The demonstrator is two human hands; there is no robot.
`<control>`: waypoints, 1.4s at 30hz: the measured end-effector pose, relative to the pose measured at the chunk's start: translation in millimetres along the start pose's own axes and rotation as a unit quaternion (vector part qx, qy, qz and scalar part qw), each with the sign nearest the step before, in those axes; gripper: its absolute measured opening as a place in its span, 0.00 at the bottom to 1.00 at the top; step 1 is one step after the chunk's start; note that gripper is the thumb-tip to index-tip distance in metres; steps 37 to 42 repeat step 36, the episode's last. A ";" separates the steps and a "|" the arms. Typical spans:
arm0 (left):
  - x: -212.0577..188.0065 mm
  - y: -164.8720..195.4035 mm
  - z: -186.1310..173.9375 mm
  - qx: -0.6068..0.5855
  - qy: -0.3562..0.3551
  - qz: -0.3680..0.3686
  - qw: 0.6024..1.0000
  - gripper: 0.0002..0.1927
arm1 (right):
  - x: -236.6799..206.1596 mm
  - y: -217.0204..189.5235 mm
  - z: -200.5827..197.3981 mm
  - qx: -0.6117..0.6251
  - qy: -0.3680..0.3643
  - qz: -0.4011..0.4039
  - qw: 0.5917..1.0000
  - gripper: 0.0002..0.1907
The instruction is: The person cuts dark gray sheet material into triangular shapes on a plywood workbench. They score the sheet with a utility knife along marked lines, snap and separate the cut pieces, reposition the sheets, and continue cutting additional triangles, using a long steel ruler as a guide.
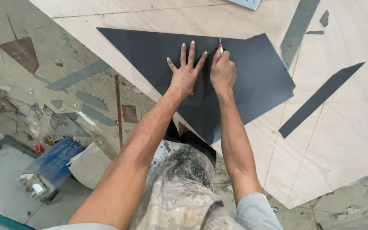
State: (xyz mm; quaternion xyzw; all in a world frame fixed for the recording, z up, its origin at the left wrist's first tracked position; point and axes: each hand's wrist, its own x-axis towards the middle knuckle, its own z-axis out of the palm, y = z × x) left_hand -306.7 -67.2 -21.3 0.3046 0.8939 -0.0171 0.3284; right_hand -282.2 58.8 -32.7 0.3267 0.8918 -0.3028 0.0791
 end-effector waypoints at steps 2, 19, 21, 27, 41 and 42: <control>0.9 -0.3 1.2 -0.002 0.000 0.002 1.000 0.78 | 1.3 -0.1 1.7 -0.027 0.001 0.006 1.000 0.21; 5.1 -3.9 15.2 0.012 -0.009 0.012 1.000 0.77 | -0.9 4.7 9.7 -0.035 -0.019 0.002 0.999 0.18; 7.3 -4.2 15.8 0.014 -0.004 0.014 1.000 0.76 | 0.8 5.8 10.2 -0.041 -0.022 0.007 0.999 0.19; 9.9 -5.1 22.5 0.009 -0.016 0.011 1.000 0.75 | 6.6 8.9 17.4 -0.083 -0.059 0.035 0.994 0.21; 14.6 -20.1 50.4 0.012 -0.001 0.013 1.000 0.70 | -24.0 39.8 49.2 -0.116 -0.148 0.095 0.978 0.22; 14.6 -20.1 50.4 0.012 -0.001 0.013 1.000 0.70 | -24.0 39.8 49.2 -0.116 -0.148 0.095 0.978 0.22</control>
